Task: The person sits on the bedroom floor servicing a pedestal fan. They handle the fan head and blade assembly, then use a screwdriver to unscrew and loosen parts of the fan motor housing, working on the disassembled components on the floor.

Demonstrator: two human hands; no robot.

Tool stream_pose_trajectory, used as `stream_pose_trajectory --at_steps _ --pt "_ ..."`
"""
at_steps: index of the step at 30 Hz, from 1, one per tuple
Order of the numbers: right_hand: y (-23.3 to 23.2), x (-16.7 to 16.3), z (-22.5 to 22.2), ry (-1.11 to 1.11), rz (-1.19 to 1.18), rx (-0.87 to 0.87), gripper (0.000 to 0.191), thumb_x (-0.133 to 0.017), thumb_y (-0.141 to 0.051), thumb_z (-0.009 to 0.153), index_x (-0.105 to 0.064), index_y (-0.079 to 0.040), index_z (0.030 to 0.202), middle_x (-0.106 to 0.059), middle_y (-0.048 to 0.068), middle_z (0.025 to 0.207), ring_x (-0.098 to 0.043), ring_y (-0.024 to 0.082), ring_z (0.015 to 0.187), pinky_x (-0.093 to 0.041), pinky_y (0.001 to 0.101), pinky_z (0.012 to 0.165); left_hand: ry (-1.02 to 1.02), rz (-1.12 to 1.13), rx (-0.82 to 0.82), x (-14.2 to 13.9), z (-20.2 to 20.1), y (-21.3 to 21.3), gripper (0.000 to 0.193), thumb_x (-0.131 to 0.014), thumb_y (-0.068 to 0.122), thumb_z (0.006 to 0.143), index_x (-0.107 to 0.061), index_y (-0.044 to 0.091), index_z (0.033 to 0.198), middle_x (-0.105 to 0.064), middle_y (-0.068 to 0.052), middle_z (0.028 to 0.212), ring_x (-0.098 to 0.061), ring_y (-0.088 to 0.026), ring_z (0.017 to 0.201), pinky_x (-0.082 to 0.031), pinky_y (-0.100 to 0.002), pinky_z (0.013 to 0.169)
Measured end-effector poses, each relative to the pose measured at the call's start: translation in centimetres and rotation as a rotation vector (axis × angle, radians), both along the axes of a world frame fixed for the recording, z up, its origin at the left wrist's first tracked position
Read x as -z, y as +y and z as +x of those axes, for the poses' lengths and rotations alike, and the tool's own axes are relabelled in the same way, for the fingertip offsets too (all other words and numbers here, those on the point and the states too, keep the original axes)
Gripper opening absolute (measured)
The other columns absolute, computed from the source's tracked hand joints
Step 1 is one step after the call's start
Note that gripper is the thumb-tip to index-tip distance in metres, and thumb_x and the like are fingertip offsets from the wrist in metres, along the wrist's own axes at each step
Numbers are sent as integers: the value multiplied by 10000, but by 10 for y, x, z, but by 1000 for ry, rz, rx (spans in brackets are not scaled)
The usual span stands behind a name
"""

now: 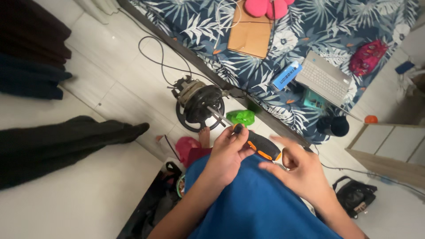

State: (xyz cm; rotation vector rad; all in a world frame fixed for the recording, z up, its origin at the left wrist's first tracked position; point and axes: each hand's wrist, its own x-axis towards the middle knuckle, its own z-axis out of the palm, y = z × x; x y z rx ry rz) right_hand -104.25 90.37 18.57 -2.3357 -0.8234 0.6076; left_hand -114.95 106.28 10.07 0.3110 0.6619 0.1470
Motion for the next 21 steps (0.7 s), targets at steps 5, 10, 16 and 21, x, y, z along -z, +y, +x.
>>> stream_pose_trajectory --at_steps 5,10,16,21 --pt "2 6 -8 -50 83 43 452 -871 -267 713 -765 -47 1093 -335 12 496 -304 86 447 -275 299 409 6 20 52 1 2 8 206 -680 273 1027 -594 112 1124 -633 -24 1003 -619 -158 884 -509 -330 756" --pt "-6 33 -5 181 57 129 312 -693 -280 938 -712 -29 754 -485 -19 520 -414 54 502 -377 278 462 -59 -29 45 -5 0 24 209 -622 244 978 -618 111 1139 -689 -32 1087 -681 -139 985 -577 -353 866" --pt "-5 16 -6 260 -39 163 306 -774 -246 860 -683 -91 1107 -441 -5 550 -379 76 543 -384 290 499 28 17 75 2 -4 20 209 -666 231 980 -647 82 1125 -697 -22 1120 -662 -122 969 -571 -346 848" --pt "0 -8 -15 80 -43 105 541 -872 -259 693 -746 -119 1201 -348 12 506 -318 105 461 -324 318 432 32 30 34 17 -2 13 201 -707 234 1035 -640 62 1115 -660 -57 1070 -644 -162 926 -550 -355 806"
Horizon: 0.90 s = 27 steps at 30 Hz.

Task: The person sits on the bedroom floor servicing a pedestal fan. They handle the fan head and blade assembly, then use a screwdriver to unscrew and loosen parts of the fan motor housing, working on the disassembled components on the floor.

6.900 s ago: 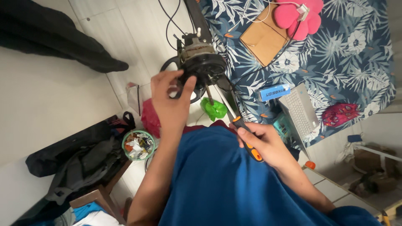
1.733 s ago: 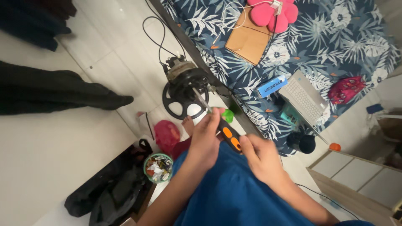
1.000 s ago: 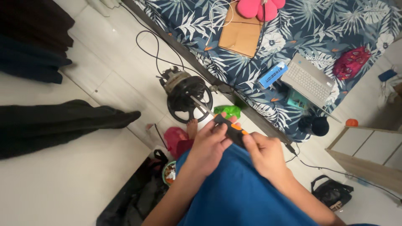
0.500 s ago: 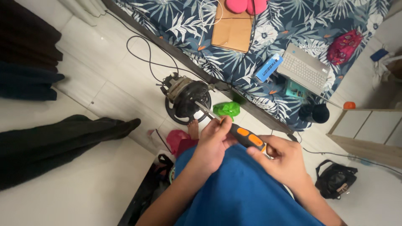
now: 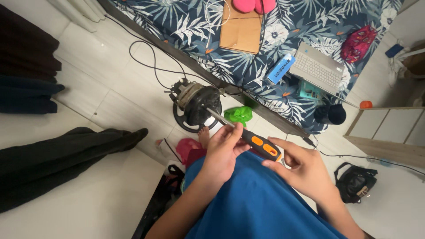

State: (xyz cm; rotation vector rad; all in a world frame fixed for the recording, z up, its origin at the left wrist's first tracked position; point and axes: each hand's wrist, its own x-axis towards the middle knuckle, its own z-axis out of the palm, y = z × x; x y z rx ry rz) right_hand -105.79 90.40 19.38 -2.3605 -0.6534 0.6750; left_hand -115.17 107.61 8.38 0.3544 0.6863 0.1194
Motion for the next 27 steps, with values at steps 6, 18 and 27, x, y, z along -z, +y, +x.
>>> stream_pose_trajectory --at_steps 6,18,27 --pt "-7 35 6 34 44 1 258 -698 -293 989 -766 -61 899 -563 -3 534 -486 65 479 -417 283 483 -43 -53 27 -13 -5 8 210 -659 205 946 -643 122 1138 -698 -31 1152 -674 -103 1014 -579 -319 857" --pt "-6 26 0 -89 77 1 450 -835 -307 782 -755 -78 1162 -519 64 554 -439 79 476 -378 288 447 -102 -22 1 -15 1 0 201 -690 172 1042 -612 49 1180 -629 -31 1053 -616 -127 948 -538 -341 836" --pt "-10 25 8 13 149 -27 398 -693 -264 887 -713 -62 1229 -511 -19 573 -470 82 505 -420 272 503 -86 -44 47 -24 -3 10 262 -676 147 950 -598 104 1196 -678 -67 1187 -675 -144 1042 -571 -359 890"
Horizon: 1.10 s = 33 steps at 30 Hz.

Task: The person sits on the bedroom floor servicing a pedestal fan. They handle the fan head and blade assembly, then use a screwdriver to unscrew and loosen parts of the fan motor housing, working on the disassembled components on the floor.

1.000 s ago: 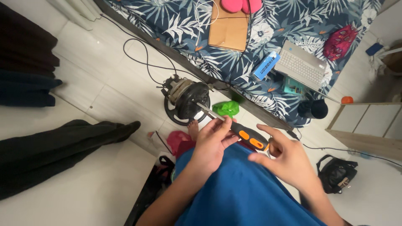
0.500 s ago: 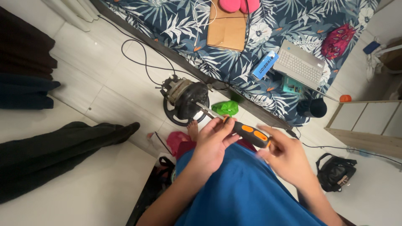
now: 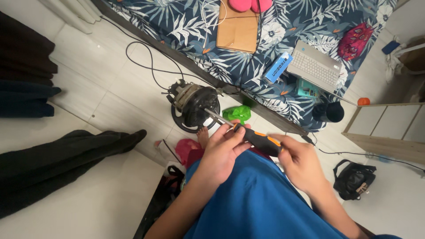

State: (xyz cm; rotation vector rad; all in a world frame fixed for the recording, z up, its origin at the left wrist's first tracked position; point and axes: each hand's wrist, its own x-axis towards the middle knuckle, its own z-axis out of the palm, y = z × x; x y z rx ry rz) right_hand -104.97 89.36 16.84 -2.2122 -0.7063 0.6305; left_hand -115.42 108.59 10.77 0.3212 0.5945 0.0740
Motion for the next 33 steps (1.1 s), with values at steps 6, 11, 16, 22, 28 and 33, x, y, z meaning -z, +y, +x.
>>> stream_pose_trajectory --at_steps 6,11,16,22,28,33 --pt "11 -26 -11 -127 -10 24 527 -889 -231 699 -747 -76 1182 -322 -34 535 -303 62 477 -280 257 434 -25 19 -38 10 -3 -7 201 -691 177 1020 -608 82 1176 -646 -46 1130 -640 -159 1009 -546 -357 836" --pt "13 -17 -13 -143 2 38 413 -874 -234 746 -758 -42 1094 -351 -42 511 -326 44 455 -295 243 423 -4 70 4 7 -5 -2 340 -676 123 940 -564 107 1261 -643 -40 1205 -644 -123 1148 -552 -372 959" --pt "8 -7 -12 -110 -14 90 278 -848 -230 801 -744 -16 945 -465 -37 504 -386 37 459 -340 234 430 -36 34 15 3 -5 3 397 -688 86 937 -549 92 1309 -644 -71 1256 -619 -146 1124 -515 -383 989" --pt "6 -4 -13 1 -86 167 214 -799 -220 857 -756 -20 918 -548 -39 496 -445 38 449 -366 246 429 49 62 31 7 -1 -2 351 -721 131 940 -570 92 1254 -654 -68 1191 -641 -140 1061 -525 -373 935" --pt "3 -13 -18 -26 -78 82 657 -912 -257 727 -698 -62 1317 -420 -2 568 -376 69 525 -381 254 484 38 76 17 10 -4 -3 310 -718 137 946 -575 89 1217 -681 -75 1138 -654 -136 999 -532 -351 881" --pt "10 -14 -22 -237 2 -44 583 -888 -246 731 -723 -88 1268 -391 31 559 -379 116 483 -370 280 470 49 96 20 11 -5 -3 307 -711 139 951 -574 82 1220 -686 -76 1134 -657 -137 999 -533 -343 861"
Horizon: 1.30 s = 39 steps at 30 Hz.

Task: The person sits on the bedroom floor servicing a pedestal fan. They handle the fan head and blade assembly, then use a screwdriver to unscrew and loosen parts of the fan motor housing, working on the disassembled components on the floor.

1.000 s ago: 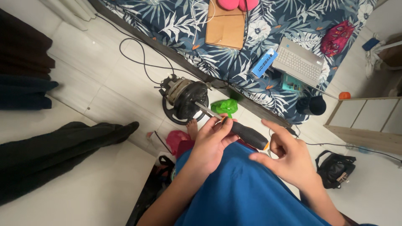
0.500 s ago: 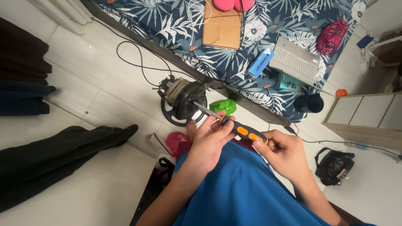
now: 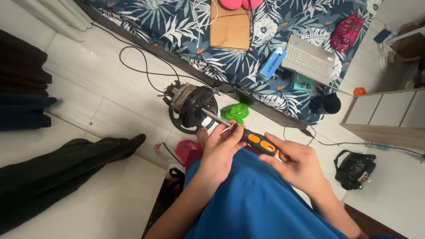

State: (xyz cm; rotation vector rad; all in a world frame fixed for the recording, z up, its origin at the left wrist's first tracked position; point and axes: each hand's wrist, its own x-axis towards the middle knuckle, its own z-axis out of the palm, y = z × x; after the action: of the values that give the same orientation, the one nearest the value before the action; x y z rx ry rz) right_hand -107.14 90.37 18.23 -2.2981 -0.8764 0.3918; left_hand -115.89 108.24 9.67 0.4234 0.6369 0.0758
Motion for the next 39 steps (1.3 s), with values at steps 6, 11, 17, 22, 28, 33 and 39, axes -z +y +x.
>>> stream_pose_trajectory --at_steps 6,11,17,22,28,33,39 --pt "5 3 2 5 -16 -4 527 -851 -254 779 -709 -60 1247 -475 26 558 -449 119 462 -411 292 463 -8 13 34 -3 -2 2 293 -660 157 979 -571 66 1243 -670 -79 1218 -653 -165 1107 -539 -374 970" --pt "6 4 7 -8 -47 -23 508 -834 -268 795 -707 -54 1237 -500 34 545 -493 116 454 -427 296 469 -74 -87 7 -4 0 0 293 -610 160 997 -560 54 1265 -665 -118 1275 -640 -199 1209 -531 -427 1050" --pt "10 2 3 68 24 1 450 -797 -247 853 -699 -51 1246 -554 0 583 -500 66 468 -443 253 466 7 -99 21 -3 0 -5 248 -616 207 1002 -573 92 1217 -687 -78 1224 -660 -172 1133 -543 -382 985" --pt "7 6 5 261 -44 138 406 -780 -200 853 -733 -57 1230 -470 -7 497 -401 56 450 -362 260 430 70 -4 6 -1 3 -10 210 -659 259 990 -608 115 1133 -701 -30 1130 -652 -122 990 -535 -341 877" --pt "-4 32 7 433 -22 286 342 -596 -280 1045 -678 37 942 -493 -7 548 -401 67 534 -362 284 482 134 -3 -63 -4 8 -19 233 -714 274 990 -583 94 1061 -649 -29 981 -632 -151 844 -580 -337 729" --pt "-27 34 -5 484 -42 251 358 -540 -327 1020 -738 -35 1081 -589 7 617 -492 77 572 -427 285 508 77 104 -44 -17 -6 -26 227 -714 224 953 -575 81 1062 -618 -16 966 -646 -143 833 -636 -342 685" --pt "-55 17 8 520 82 144 343 -544 -297 1030 -670 -34 1212 -688 23 829 -578 72 759 -493 261 673 -52 92 94 -26 1 -41 316 -685 140 956 -573 34 1231 -616 -27 1038 -670 -151 946 -636 -347 823"
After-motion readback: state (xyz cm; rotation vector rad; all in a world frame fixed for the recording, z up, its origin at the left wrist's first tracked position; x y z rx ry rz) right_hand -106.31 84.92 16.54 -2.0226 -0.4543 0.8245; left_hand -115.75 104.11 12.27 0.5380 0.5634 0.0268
